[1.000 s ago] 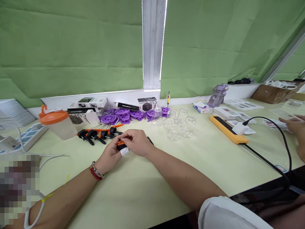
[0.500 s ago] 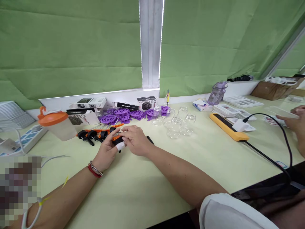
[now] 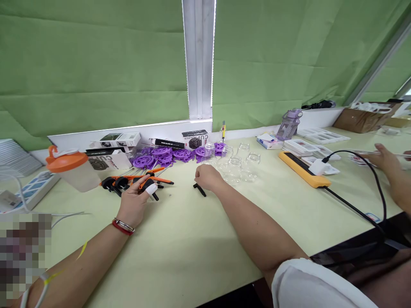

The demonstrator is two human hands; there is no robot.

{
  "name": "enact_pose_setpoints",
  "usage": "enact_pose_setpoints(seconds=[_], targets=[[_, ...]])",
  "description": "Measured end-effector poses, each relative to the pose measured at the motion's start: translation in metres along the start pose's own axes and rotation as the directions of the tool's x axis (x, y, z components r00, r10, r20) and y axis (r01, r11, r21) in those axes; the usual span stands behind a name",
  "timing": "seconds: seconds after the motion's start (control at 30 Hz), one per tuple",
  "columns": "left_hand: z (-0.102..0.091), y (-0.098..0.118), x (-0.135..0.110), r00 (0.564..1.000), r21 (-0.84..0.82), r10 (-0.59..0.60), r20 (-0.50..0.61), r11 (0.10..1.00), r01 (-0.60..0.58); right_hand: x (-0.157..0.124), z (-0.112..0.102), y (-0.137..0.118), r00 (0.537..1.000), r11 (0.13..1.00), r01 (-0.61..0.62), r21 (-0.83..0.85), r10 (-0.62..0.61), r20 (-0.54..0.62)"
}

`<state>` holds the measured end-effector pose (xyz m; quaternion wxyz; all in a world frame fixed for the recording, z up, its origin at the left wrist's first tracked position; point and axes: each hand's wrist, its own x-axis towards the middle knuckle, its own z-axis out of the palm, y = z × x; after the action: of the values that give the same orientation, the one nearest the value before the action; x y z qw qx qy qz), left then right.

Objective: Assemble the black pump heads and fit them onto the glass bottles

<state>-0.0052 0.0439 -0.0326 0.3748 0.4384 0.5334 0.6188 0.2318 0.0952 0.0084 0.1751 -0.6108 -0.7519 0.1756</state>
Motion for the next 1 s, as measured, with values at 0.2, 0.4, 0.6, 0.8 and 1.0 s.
enact_pose_setpoints(seconds=[0.2,0.4,0.6,0.8,1.0], targets=[[-0.002,-0.004,0.001,1.0,-0.005,0.004,0.003,1.0,-0.004,-0.002,0.003,-0.005,0.989,0.965,-0.084,-0.248,0.112,0.098],[-0.001,-0.006,0.003,0.999,-0.143,-0.044,0.029,0.988,0.048,-0.001,0.008,-0.002,0.967,0.963,-0.06,-0.261,0.121,0.225],[0.001,-0.003,0.002,0.991,-0.31,-0.093,0.099,0.943,0.119,-0.015,0.019,-0.023,0.964,0.99,0.131,-0.056,-0.114,0.241],[0.003,-0.002,-0.001,0.985,-0.359,-0.061,0.161,0.926,0.116,-0.035,0.044,-0.052,0.936,0.947,0.322,-0.007,-0.317,0.156],[0.007,0.004,-0.009,0.976,-0.349,-0.097,0.194,0.923,0.161,-0.041,0.051,-0.062,0.951,0.953,0.297,-0.058,-0.29,0.103]])
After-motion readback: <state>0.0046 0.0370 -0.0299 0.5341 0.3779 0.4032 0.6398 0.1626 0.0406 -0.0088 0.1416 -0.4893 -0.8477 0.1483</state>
